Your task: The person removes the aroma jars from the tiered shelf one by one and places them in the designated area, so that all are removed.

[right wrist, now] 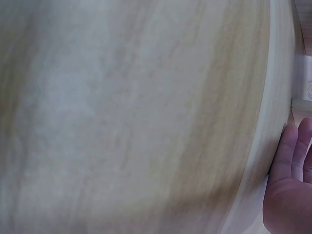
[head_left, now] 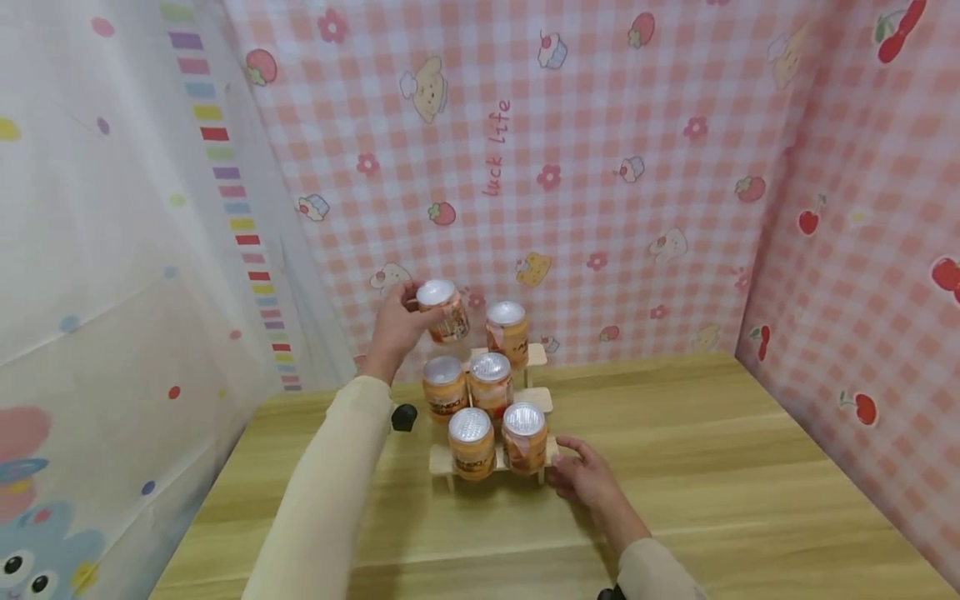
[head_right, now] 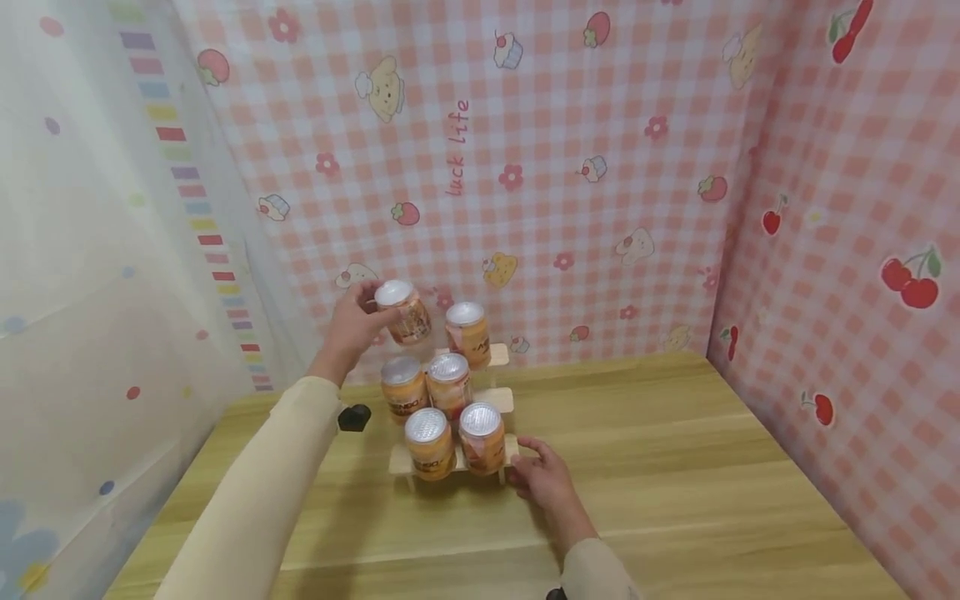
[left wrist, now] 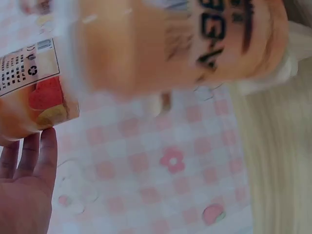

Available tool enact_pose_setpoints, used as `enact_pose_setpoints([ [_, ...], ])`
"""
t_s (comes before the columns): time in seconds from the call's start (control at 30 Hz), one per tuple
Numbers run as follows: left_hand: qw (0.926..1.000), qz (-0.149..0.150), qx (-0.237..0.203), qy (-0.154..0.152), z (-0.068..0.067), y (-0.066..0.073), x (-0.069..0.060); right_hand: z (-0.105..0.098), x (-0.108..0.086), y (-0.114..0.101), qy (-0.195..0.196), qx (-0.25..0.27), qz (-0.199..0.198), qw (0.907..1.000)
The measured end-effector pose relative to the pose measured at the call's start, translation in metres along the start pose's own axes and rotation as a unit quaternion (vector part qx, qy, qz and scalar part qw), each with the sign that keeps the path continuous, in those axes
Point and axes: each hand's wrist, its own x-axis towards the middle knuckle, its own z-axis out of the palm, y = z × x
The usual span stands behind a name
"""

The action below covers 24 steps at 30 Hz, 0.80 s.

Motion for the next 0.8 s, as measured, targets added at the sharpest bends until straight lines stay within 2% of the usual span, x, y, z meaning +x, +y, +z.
enact_pose_setpoints([
  [0.1, 0.9996, 0.018, -0.014, 0.019, -0.018, 0.009, -0.004, 0.001, 0.001, -0.001, -0.005, -0.004, -0.007, 1.0],
  [0.23, 0.9984, 0.049, 0.0, 0.026, -0.047, 0.016, -0.015, 0.001, 0.001, 0.0, -0.008, -0.003, -0.007, 0.9999],
  [0.4, 0.9987, 0.039, 0.026, 0.021, -0.081, 0.013, -0.041, 0.002, -0.003, 0.003, -0.011, -0.004, -0.006, 0.9999],
  [0.53, 0.9988, 0.018, 0.042, 0.017, -0.098, 0.0, -0.065, 0.001, -0.003, 0.002, -0.008, -0.004, -0.007, 0.9999],
  [0.67, 0.9985, 0.005, 0.052, 0.015, -0.11, -0.025, -0.091, 0.001, -0.003, 0.003, -0.014, -0.005, -0.003, 0.9999],
  [0.8, 0.9979, 0.004, 0.064, 0.012, -0.115, -0.048, -0.115, 0.002, -0.002, 0.003, -0.016, -0.009, -0.003, 0.9998],
])
